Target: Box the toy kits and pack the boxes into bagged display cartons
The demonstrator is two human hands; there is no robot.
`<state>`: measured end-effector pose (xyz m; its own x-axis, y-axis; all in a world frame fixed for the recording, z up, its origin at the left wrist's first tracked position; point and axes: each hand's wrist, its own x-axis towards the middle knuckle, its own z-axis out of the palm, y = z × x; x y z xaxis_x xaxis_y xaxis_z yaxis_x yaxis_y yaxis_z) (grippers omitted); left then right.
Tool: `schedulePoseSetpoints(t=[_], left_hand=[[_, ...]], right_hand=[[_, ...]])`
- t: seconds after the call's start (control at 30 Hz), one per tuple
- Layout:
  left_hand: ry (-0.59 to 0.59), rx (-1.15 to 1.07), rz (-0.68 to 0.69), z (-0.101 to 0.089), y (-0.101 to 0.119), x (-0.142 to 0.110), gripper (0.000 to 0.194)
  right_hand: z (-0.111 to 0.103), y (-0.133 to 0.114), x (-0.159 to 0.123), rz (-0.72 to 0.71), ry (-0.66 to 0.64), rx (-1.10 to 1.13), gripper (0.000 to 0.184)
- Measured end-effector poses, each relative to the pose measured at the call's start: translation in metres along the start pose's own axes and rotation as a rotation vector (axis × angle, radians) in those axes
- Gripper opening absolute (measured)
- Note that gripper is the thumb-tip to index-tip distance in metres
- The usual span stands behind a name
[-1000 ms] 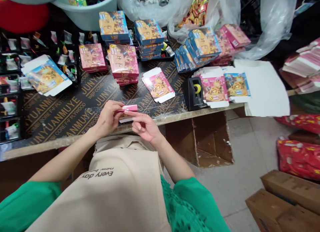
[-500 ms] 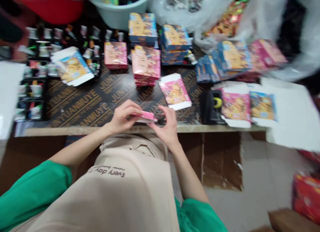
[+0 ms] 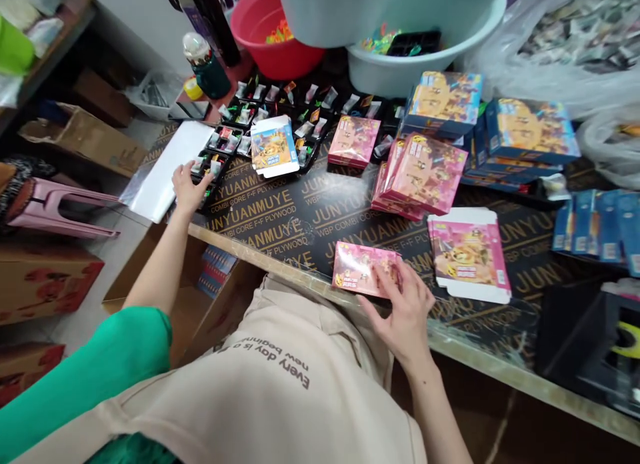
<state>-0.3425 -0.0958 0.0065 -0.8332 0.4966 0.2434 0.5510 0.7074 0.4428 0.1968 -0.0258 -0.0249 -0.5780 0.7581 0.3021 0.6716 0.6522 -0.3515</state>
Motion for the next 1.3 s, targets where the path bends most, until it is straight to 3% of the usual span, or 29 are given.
schedulePoseSetpoints(t=[0.07,0.17,0.4,0.57,0.73,0.87,0.93,0.97,1.07,1.13,1.2,1.3], left_hand=[[-0.121,0.094,0.001,-0.004,-0.015,0.011,0.078],[-0.244,0.135,0.096,-0.001,-0.022,0.008,0.075],[-0.237,0.174,0.202,0.01,-0.012,-0.026,0.066],[-0.256,0.155,0.269,0.017,0.014,-0.054,0.063],[-0.209,0.103,0.175,0.029,0.052,-0.076,0.06],[-0.014,0.013,0.157,0.027,0.079,-0.093,0.051],[0.052,-0.11,0.265,0.026,0.095,-0.111,0.035],[0.004,-0.182,0.364,0.027,0.105,-0.123,0.027],[-0.408,-0.252,0.776,0.034,0.137,-0.163,0.025],[-0.62,-0.207,0.973,0.04,0.153,-0.187,0.03],[-0.651,-0.152,1.089,0.048,0.162,-0.202,0.032],[-0.649,-0.023,1.194,0.058,0.163,-0.21,0.05]], right_hand=[[0.004,0.006,0.001,0.074,-0.004,-0.027,0.06],[0.011,0.015,0.001,0.145,-0.071,-0.041,0.067],[0.015,0.02,0.0,0.158,-0.123,-0.036,0.071],[0.019,0.004,0.014,0.132,-0.134,0.01,0.068],[0.031,-0.031,0.028,0.07,-0.202,0.062,0.066],[0.034,-0.052,0.043,0.019,-0.192,0.152,0.058],[0.03,-0.064,0.061,0.01,-0.084,0.234,0.053],[0.028,-0.073,0.073,-0.006,-0.02,0.284,0.051],[0.028,-0.114,0.122,-0.146,0.05,0.428,0.051],[0.041,-0.149,0.156,-0.307,-0.074,0.472,0.054],[0.062,-0.183,0.186,-0.443,-0.27,0.443,0.06],[0.1,-0.217,0.216,-0.503,-0.529,0.302,0.07]])
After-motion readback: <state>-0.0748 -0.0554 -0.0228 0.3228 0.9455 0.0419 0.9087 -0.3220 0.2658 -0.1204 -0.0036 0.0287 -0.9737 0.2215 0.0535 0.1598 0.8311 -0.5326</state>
